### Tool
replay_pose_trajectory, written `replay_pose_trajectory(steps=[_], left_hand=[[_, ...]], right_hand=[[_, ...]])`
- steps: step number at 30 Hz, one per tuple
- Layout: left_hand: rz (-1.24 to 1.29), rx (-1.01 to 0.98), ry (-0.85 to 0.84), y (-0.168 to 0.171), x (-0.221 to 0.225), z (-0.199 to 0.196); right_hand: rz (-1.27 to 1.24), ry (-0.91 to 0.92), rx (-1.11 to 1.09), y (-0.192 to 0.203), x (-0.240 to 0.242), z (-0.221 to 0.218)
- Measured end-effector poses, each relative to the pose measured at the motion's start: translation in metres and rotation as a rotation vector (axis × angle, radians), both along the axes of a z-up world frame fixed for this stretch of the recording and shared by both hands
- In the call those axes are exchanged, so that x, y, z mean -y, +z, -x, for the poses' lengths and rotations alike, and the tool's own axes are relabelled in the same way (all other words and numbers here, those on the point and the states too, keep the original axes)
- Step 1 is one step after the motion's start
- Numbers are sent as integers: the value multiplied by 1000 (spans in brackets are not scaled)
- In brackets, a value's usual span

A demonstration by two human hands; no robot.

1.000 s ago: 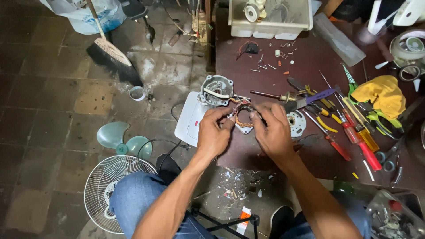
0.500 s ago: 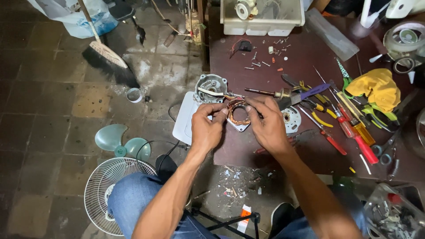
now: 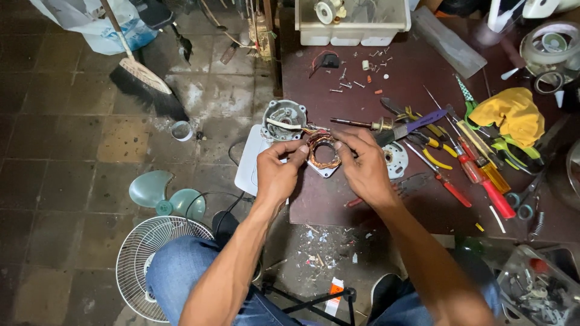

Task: Disassembling and repairing an electric fan motor, focusing on the stator and wiring connections.

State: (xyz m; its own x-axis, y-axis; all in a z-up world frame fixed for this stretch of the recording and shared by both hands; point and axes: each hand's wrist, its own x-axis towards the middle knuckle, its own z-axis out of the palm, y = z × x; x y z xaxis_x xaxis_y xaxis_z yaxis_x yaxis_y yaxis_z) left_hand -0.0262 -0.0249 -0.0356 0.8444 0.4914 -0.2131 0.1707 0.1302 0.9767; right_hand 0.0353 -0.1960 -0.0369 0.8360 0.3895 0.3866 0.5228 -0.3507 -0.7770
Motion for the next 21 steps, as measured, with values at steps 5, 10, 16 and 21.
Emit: replay_pose_trajectory(steps=[5,10,16,21], left_hand=[[43,-25,-1,0,1,0],[43,-44,-31,-6,-1,-1],[42,-74,-66,-5,-4,-3],[-25,-88,-83,-10,-6,-2]], right_hand=[[4,-3,-19,2,0,0],[23,-9,-25,2,-1,0],[58,-21,-2,-1,-1,-1],[86,-20,113,1,-3,0]])
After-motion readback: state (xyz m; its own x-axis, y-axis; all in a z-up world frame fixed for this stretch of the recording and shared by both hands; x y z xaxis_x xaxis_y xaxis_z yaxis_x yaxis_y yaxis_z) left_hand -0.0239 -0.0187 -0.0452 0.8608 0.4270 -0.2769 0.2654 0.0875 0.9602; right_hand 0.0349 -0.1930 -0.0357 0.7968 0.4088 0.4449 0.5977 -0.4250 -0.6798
